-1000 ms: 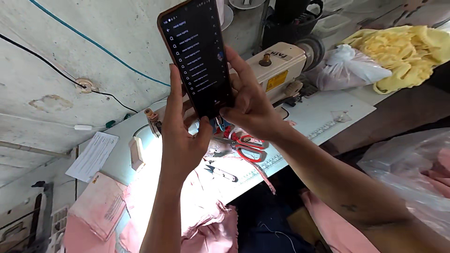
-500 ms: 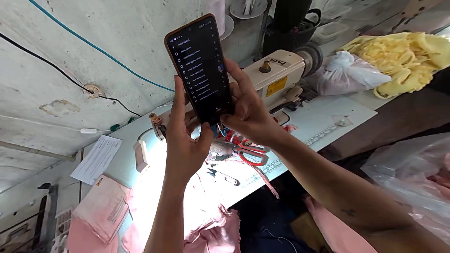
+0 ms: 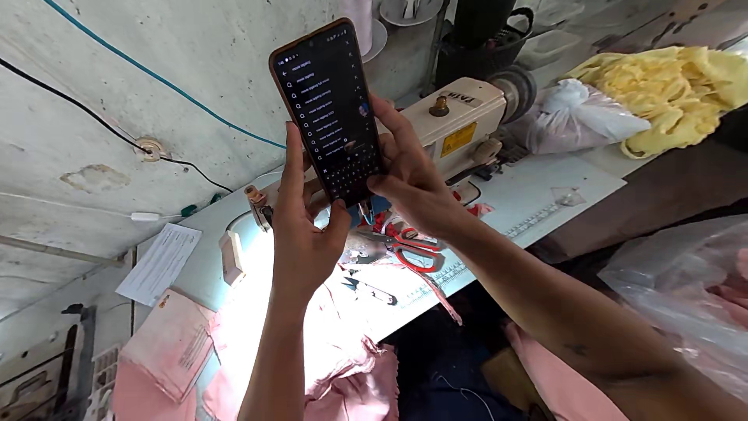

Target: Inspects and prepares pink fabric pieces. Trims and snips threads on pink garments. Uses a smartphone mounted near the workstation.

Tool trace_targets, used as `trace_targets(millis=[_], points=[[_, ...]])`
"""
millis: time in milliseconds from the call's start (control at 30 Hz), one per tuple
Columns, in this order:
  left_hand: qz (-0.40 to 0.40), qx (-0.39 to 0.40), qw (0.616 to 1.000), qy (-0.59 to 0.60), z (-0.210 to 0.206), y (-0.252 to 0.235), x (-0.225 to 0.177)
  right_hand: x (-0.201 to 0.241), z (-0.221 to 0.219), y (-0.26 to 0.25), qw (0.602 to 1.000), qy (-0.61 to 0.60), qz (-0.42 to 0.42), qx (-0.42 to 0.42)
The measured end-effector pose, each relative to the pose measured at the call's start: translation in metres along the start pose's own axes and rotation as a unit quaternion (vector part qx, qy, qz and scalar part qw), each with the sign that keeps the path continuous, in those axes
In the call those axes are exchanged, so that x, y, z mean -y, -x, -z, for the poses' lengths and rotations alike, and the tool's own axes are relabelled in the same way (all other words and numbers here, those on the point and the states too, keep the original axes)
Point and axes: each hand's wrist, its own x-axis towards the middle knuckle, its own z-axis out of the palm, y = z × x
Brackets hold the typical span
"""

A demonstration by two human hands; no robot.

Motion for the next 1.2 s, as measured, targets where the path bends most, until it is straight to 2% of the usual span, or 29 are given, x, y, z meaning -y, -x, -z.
trace_targets(millis=[133,1200], points=[[-0.004,0.0,1.0,0.002,-0.0006,-0.0007,0.0,-0.0042,0.0037,-0.0014,1.0,-0.026,0.006,0.0],[0.015,-0.015,1.0,0.001,-0.0022,0.0002,0.0018,0.0023,0.0011,0.004,0.999,0.011,-0.03,-0.019]])
